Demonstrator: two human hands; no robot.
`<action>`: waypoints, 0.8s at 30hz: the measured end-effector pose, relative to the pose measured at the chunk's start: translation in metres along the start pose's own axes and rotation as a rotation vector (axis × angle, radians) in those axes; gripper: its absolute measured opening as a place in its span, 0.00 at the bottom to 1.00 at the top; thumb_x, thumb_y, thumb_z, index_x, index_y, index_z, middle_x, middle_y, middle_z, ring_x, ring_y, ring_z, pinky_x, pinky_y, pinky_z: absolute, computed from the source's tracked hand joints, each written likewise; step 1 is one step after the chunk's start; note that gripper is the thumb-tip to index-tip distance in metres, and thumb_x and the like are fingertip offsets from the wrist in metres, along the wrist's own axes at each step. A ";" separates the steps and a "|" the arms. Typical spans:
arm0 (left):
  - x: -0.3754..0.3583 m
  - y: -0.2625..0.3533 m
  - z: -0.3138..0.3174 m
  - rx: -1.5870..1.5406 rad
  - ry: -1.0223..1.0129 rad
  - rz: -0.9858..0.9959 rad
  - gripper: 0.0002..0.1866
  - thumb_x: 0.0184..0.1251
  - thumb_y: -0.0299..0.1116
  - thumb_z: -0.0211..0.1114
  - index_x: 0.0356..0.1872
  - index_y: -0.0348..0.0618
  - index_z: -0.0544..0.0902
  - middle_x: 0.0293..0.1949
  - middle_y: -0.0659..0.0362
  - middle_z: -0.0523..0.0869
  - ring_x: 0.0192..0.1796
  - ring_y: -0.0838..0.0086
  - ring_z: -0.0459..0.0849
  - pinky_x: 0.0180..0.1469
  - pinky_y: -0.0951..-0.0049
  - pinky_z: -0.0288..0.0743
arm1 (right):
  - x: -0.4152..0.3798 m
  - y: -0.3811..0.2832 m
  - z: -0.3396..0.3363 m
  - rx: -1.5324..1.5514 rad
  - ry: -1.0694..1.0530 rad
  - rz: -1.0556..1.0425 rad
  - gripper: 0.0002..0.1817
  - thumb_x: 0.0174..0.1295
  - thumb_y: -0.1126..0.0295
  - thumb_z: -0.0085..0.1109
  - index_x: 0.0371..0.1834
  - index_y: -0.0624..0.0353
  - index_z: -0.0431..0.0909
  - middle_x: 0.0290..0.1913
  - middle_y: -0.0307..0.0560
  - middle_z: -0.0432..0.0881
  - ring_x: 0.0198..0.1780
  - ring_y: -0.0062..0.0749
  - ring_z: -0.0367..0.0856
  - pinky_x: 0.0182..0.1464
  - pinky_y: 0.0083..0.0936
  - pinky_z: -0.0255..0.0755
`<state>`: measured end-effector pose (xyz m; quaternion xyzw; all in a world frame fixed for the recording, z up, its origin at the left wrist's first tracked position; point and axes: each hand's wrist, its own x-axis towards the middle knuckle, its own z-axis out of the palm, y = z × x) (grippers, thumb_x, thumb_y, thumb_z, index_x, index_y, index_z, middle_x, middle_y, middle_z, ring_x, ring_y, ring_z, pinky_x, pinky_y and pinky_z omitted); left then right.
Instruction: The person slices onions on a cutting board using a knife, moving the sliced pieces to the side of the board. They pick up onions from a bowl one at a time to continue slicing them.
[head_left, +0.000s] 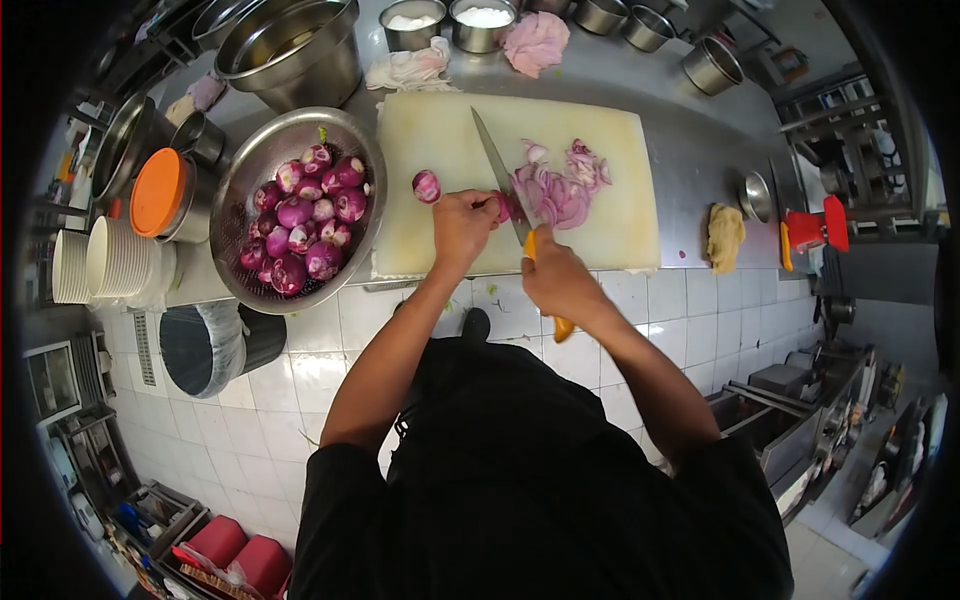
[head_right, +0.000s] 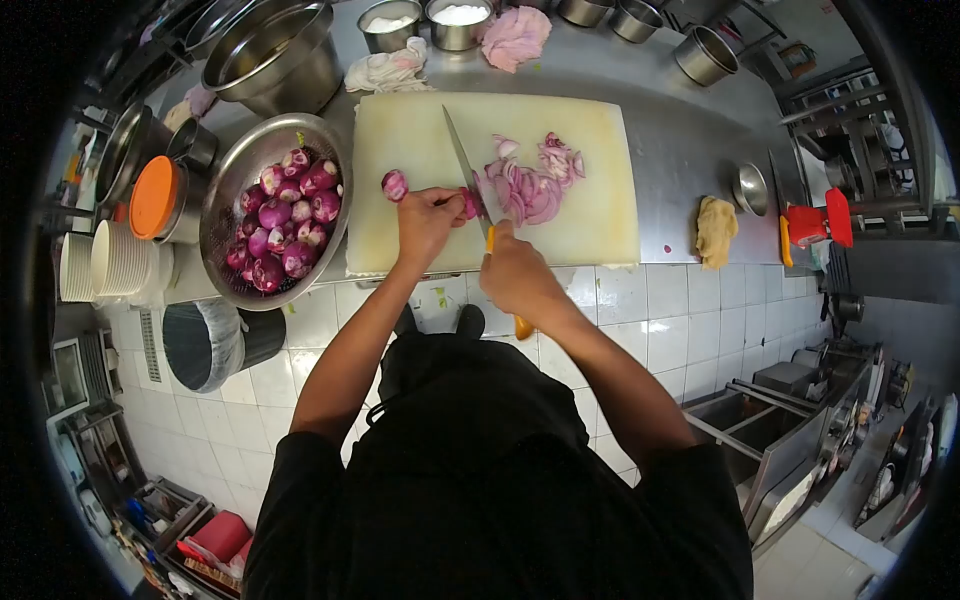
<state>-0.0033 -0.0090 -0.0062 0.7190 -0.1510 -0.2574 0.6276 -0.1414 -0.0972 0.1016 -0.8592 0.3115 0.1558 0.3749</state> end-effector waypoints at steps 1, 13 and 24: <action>-0.001 0.002 0.000 -0.015 0.005 -0.004 0.10 0.70 0.26 0.68 0.41 0.25 0.90 0.30 0.52 0.92 0.31 0.75 0.90 0.37 0.75 0.86 | 0.017 0.019 0.023 -0.041 0.059 -0.056 0.21 0.74 0.67 0.52 0.61 0.71 0.60 0.32 0.63 0.84 0.22 0.48 0.85 0.28 0.42 0.80; -0.001 0.000 0.005 -0.024 0.054 0.031 0.10 0.64 0.28 0.66 0.36 0.32 0.92 0.22 0.54 0.89 0.23 0.77 0.87 0.31 0.75 0.80 | -0.021 -0.030 -0.024 0.064 -0.089 0.093 0.19 0.71 0.72 0.50 0.58 0.76 0.63 0.33 0.71 0.85 0.26 0.56 0.87 0.34 0.47 0.82; -0.006 0.009 0.001 0.038 0.024 -0.016 0.10 0.68 0.26 0.67 0.39 0.26 0.90 0.29 0.52 0.92 0.29 0.75 0.90 0.36 0.75 0.87 | 0.039 0.015 0.016 0.093 0.064 -0.098 0.16 0.70 0.72 0.51 0.54 0.74 0.64 0.34 0.74 0.85 0.35 0.66 0.87 0.41 0.52 0.81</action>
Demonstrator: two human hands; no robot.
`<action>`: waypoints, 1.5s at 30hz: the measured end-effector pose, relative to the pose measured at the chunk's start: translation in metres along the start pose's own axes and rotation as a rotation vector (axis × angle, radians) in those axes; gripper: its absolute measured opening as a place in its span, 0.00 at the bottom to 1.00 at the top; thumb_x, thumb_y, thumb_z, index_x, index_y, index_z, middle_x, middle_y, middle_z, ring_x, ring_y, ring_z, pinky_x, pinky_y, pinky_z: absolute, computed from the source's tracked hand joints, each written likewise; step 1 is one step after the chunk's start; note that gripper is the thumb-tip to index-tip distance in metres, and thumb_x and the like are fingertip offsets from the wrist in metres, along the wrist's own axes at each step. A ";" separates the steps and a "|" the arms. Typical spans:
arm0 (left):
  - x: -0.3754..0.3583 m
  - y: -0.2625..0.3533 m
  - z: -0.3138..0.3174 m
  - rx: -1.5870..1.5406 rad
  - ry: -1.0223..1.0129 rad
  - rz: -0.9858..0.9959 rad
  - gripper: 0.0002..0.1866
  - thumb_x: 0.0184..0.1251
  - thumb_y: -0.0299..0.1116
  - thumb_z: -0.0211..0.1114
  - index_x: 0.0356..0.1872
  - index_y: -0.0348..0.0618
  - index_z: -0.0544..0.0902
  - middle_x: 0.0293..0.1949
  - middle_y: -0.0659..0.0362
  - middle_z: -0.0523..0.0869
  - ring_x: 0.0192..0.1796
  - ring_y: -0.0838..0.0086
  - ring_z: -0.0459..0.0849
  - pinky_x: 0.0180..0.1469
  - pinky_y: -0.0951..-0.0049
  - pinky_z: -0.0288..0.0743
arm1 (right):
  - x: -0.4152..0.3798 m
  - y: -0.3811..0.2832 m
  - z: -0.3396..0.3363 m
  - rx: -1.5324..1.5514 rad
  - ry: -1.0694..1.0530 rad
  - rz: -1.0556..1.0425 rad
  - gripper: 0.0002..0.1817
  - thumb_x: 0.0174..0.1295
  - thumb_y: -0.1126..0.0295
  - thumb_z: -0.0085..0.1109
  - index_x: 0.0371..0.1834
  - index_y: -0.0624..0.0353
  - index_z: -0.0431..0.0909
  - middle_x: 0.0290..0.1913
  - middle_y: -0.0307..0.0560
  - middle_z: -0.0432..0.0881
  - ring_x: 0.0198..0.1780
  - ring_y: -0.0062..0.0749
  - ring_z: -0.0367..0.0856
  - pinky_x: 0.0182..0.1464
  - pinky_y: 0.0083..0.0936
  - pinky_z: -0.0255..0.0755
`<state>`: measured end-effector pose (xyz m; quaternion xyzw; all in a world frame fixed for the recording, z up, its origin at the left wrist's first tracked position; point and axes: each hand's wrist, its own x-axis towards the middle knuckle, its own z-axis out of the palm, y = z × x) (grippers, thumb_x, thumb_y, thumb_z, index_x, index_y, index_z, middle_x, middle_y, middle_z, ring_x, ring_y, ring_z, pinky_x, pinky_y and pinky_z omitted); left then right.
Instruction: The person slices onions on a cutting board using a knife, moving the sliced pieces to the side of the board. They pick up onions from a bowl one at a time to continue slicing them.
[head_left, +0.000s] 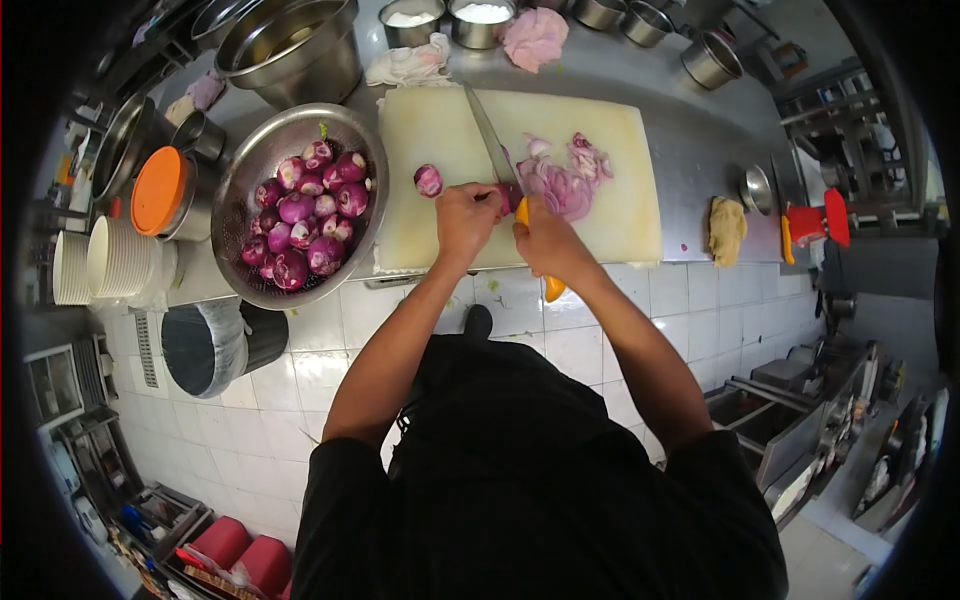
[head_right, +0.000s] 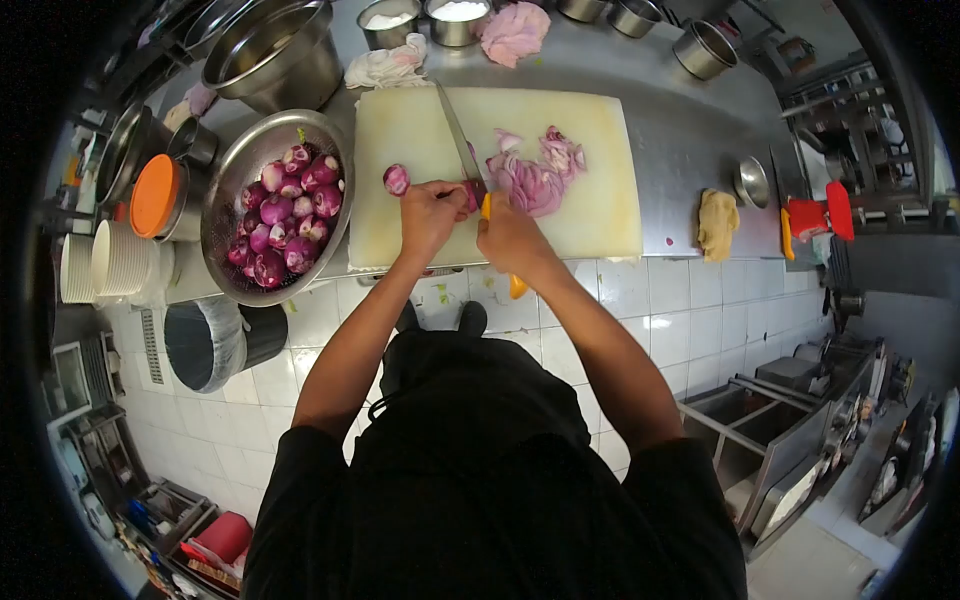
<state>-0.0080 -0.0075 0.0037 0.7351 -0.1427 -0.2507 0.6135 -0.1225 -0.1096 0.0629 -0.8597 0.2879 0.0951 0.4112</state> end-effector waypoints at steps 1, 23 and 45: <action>0.000 -0.002 0.000 0.000 -0.007 0.014 0.10 0.68 0.26 0.68 0.39 0.26 0.90 0.29 0.52 0.92 0.29 0.75 0.90 0.36 0.75 0.87 | -0.009 -0.018 -0.014 0.019 -0.042 0.052 0.16 0.71 0.72 0.50 0.55 0.73 0.64 0.33 0.73 0.85 0.32 0.63 0.88 0.39 0.51 0.81; 0.003 0.001 0.000 -0.012 -0.019 -0.031 0.10 0.70 0.27 0.67 0.41 0.26 0.90 0.29 0.53 0.92 0.29 0.75 0.90 0.34 0.75 0.86 | -0.018 -0.011 0.004 -0.083 0.022 0.033 0.18 0.70 0.72 0.50 0.56 0.75 0.63 0.30 0.71 0.85 0.28 0.64 0.87 0.35 0.49 0.82; 0.002 -0.001 0.005 -0.062 0.050 0.019 0.10 0.64 0.27 0.65 0.32 0.31 0.91 0.20 0.56 0.88 0.23 0.79 0.85 0.30 0.76 0.79 | -0.049 -0.049 -0.030 -0.019 -0.129 0.185 0.18 0.74 0.70 0.47 0.59 0.73 0.61 0.32 0.66 0.84 0.20 0.46 0.85 0.28 0.41 0.81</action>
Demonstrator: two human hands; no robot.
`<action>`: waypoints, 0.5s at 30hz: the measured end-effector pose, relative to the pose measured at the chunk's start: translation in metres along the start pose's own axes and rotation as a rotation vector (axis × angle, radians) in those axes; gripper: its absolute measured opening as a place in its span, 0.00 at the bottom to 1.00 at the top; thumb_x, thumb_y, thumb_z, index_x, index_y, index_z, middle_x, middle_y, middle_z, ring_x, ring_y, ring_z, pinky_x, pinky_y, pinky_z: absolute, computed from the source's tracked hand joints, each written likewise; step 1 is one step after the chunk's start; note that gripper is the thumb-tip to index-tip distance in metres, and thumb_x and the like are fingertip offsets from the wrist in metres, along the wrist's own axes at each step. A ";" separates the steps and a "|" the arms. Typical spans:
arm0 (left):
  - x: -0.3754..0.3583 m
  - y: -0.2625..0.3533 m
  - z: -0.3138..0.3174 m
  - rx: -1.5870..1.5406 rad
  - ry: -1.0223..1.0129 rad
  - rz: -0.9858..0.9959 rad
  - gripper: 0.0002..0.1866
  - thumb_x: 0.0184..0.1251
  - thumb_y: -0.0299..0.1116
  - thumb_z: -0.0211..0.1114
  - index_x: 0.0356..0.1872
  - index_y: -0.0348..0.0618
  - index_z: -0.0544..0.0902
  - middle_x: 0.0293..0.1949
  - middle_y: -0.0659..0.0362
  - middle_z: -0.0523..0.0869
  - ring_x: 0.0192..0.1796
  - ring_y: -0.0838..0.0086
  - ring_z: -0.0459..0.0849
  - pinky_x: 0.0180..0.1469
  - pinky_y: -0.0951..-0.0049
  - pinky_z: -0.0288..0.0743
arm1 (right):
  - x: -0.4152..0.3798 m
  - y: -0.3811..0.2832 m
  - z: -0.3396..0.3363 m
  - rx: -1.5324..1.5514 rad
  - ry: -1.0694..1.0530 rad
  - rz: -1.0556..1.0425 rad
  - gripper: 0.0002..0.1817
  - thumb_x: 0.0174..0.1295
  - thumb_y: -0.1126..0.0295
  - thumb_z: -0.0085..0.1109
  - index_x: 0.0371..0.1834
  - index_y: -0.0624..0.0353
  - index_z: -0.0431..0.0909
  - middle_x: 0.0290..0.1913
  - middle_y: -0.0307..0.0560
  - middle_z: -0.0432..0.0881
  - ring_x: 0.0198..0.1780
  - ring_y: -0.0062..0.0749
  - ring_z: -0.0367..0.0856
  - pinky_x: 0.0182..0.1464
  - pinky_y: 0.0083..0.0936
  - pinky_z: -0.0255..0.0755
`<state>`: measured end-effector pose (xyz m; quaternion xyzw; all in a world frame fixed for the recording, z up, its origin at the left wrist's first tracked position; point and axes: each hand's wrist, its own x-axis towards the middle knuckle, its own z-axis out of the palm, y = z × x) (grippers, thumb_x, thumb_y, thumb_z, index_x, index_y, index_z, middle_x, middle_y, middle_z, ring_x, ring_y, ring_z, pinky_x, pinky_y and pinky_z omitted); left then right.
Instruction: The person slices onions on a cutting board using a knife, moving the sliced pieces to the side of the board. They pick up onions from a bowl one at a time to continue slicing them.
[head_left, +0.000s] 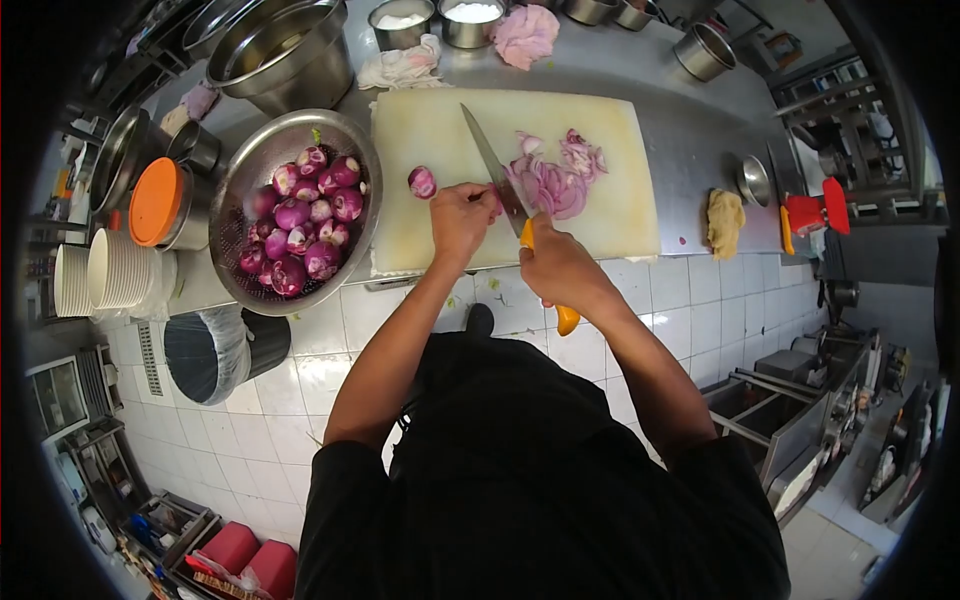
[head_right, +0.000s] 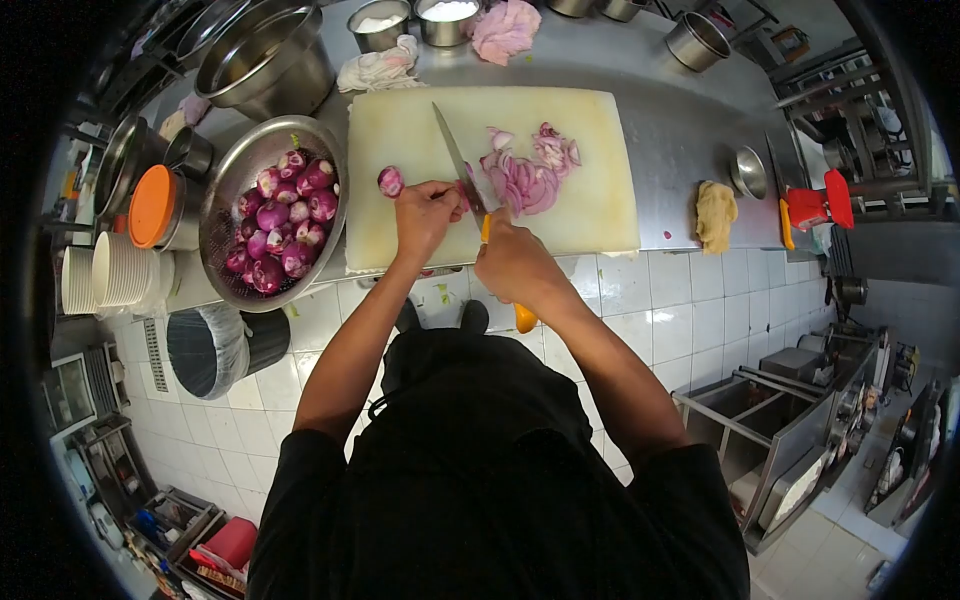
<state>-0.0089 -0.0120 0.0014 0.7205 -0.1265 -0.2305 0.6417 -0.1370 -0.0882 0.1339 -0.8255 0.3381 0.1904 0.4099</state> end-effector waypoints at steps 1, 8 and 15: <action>0.000 0.000 0.000 0.004 -0.005 0.001 0.10 0.64 0.27 0.65 0.31 0.31 0.91 0.20 0.56 0.88 0.23 0.79 0.85 0.30 0.76 0.79 | 0.000 0.001 0.001 0.002 0.005 -0.005 0.18 0.74 0.70 0.47 0.59 0.73 0.61 0.32 0.66 0.84 0.20 0.46 0.85 0.28 0.41 0.81; 0.001 0.005 -0.002 0.066 -0.050 -0.033 0.09 0.68 0.26 0.67 0.37 0.26 0.89 0.27 0.54 0.90 0.28 0.76 0.88 0.34 0.76 0.85 | 0.005 0.005 0.005 -0.025 0.042 -0.034 0.16 0.73 0.72 0.47 0.57 0.73 0.61 0.30 0.67 0.84 0.20 0.49 0.85 0.28 0.43 0.81; -0.001 0.005 -0.001 0.157 -0.036 -0.010 0.10 0.69 0.27 0.67 0.37 0.27 0.90 0.26 0.54 0.91 0.27 0.76 0.89 0.34 0.76 0.84 | 0.024 0.025 0.023 -0.070 0.137 -0.134 0.13 0.73 0.72 0.48 0.52 0.72 0.61 0.24 0.64 0.83 0.18 0.50 0.83 0.27 0.45 0.79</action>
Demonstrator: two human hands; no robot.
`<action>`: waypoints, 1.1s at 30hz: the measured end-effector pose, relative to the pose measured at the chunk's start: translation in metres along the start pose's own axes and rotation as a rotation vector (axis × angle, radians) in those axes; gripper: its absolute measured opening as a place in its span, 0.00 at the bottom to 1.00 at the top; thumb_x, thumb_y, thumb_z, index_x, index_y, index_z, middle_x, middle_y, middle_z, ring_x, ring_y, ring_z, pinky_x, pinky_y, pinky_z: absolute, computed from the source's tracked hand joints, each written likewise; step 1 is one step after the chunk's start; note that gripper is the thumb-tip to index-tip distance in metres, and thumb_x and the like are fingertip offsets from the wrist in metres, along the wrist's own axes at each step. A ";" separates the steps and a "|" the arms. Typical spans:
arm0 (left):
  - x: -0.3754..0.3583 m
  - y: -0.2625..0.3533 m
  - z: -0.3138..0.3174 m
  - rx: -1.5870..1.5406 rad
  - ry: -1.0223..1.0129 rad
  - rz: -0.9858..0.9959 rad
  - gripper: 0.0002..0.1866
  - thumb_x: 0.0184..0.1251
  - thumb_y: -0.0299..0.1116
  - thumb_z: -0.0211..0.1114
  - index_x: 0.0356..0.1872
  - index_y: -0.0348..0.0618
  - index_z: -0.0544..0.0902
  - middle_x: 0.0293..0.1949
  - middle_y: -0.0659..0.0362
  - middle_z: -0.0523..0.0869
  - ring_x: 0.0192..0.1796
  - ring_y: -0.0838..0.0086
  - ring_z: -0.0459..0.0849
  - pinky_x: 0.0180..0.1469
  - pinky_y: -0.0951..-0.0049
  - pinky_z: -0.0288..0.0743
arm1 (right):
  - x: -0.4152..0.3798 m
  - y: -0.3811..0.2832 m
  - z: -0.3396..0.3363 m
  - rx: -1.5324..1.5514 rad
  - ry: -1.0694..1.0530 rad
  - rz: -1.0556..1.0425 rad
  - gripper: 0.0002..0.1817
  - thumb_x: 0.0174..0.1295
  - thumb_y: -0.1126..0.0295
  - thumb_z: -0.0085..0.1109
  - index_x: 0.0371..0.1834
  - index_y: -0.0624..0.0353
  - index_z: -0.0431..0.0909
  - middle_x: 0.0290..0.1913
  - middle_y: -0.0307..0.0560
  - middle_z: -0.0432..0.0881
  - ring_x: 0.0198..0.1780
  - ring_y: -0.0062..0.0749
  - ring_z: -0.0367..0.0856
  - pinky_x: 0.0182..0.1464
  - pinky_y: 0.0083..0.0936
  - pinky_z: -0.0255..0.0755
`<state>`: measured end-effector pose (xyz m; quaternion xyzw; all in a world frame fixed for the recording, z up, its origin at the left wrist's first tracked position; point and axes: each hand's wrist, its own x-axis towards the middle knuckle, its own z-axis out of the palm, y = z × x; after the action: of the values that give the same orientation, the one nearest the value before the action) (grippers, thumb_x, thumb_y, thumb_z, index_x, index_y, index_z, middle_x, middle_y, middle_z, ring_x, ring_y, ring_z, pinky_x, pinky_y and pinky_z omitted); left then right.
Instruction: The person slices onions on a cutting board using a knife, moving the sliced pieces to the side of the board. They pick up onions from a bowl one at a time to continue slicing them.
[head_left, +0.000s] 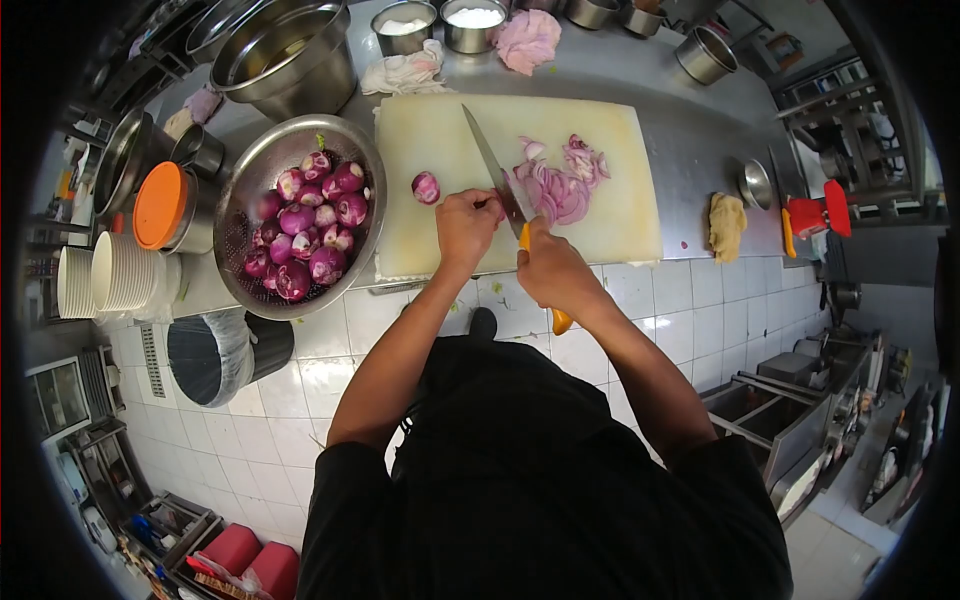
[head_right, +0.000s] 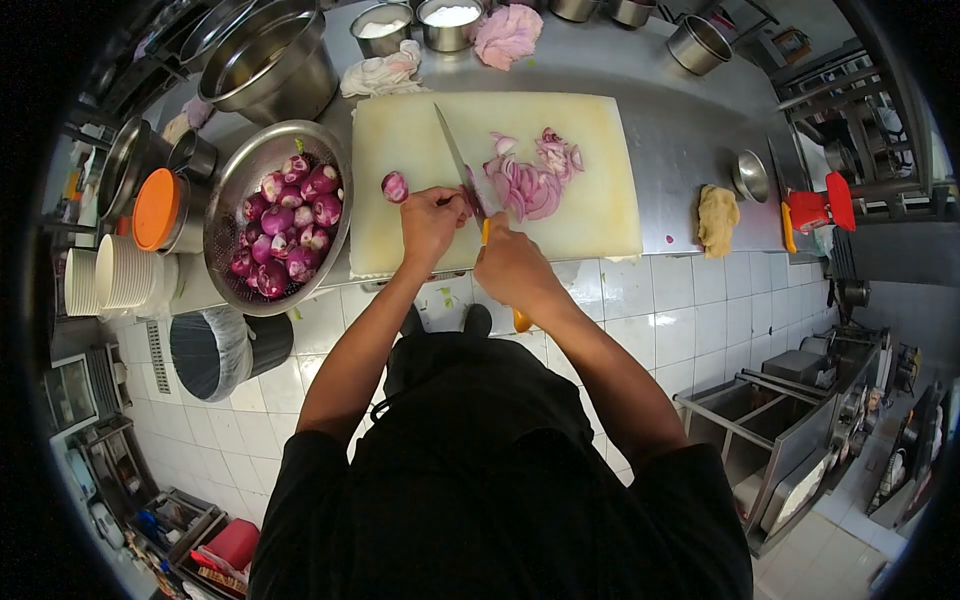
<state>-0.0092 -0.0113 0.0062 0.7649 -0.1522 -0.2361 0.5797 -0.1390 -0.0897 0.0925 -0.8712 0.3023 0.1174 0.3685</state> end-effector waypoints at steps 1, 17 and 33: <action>0.000 0.000 0.000 0.000 0.002 -0.004 0.10 0.69 0.27 0.67 0.38 0.27 0.90 0.26 0.54 0.91 0.28 0.76 0.89 0.34 0.76 0.84 | 0.000 0.001 0.001 0.007 0.002 -0.001 0.13 0.73 0.72 0.48 0.52 0.71 0.61 0.24 0.65 0.83 0.18 0.51 0.83 0.26 0.45 0.79; -0.006 -0.005 0.014 0.147 0.154 0.262 0.08 0.63 0.29 0.72 0.39 0.36 0.92 0.30 0.52 0.90 0.29 0.69 0.88 0.38 0.70 0.82 | 0.036 0.008 -0.016 0.151 0.039 0.096 0.21 0.71 0.64 0.54 0.59 0.69 0.67 0.41 0.76 0.85 0.45 0.71 0.86 0.49 0.56 0.79; 0.004 -0.003 -0.039 0.720 0.341 0.538 0.16 0.56 0.24 0.74 0.48 0.40 0.88 0.47 0.48 0.83 0.51 0.50 0.81 0.53 0.53 0.77 | 0.019 0.062 0.012 0.133 0.119 0.030 0.21 0.74 0.63 0.56 0.63 0.63 0.70 0.39 0.74 0.86 0.44 0.74 0.85 0.47 0.59 0.77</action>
<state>0.0153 0.0197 0.0109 0.8784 -0.3194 0.1188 0.3350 -0.1615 -0.1231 0.0405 -0.8456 0.3438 0.0505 0.4052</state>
